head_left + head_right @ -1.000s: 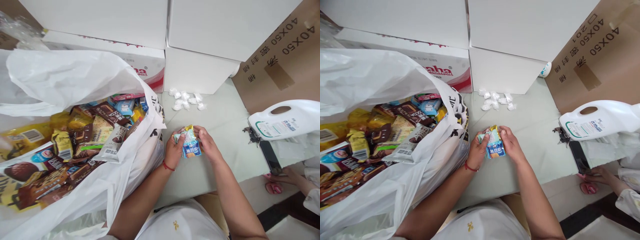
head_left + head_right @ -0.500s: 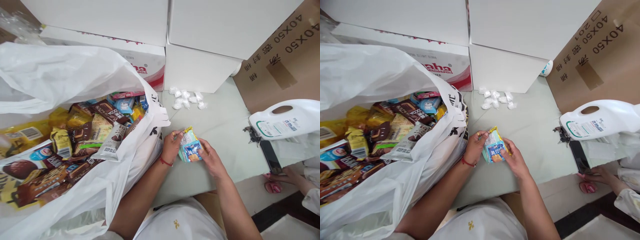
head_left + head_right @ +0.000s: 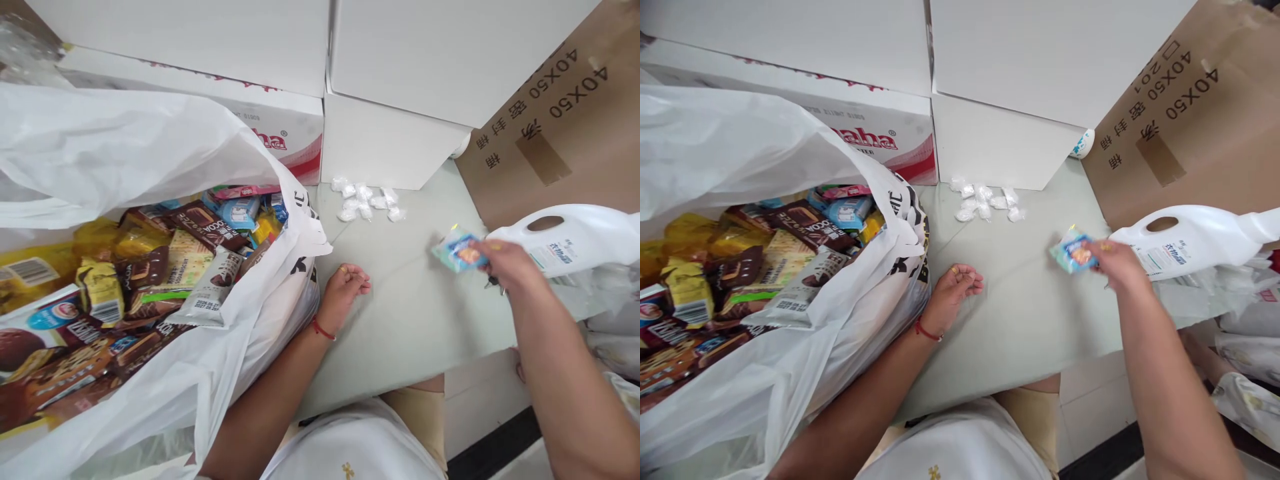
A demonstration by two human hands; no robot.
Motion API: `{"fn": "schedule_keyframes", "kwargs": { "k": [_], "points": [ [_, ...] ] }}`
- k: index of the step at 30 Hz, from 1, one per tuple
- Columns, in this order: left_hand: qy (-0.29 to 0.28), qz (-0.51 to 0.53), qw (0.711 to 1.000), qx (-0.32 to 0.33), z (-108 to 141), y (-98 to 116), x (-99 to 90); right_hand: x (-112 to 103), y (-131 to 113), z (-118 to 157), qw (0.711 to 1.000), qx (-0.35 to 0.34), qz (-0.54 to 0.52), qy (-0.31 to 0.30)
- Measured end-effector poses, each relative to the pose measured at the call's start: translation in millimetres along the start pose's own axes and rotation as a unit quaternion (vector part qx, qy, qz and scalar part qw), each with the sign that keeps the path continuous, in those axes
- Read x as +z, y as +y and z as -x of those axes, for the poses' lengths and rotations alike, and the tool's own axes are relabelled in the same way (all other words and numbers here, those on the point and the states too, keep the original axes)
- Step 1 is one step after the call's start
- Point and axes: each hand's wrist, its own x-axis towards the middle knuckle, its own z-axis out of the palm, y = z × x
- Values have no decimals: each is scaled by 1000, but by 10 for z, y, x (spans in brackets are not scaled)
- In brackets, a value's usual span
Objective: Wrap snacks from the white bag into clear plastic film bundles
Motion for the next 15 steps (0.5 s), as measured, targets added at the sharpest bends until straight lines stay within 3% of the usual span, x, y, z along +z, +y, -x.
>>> {"fn": "schedule_keyframes", "kwargs": {
  "k": [1, 3, 6, 8, 10, 13, 15],
  "points": [
    [-2, -4, 1000, 2, -1, 3, 2, -31, -218, -275, 999, 18, -17, 39],
    [1, -4, 1000, 6, 2, 13, 6, -89, -649, -757, 996, -16, -63, 60],
    [9, 8, 1000, 11, 11, 34, 7, -140, -1023, -1170, 983, -118, -80, 119],
    [11, 13, 1000, 12, 15, 44, 9, -51, -982, -1177, 974, -169, -85, 123],
    [11, 16, 1000, 11, 16, 47, 16, 197, -750, -988, 978, -174, -63, 91],
    [10, 16, 1000, 10, 8, 36, 27, 793, -338, -553, 991, -135, 11, -16],
    [8, 13, 1000, 10, 0, 23, 25, 1212, -224, -346, 981, -157, 57, -102]
  ]
}}
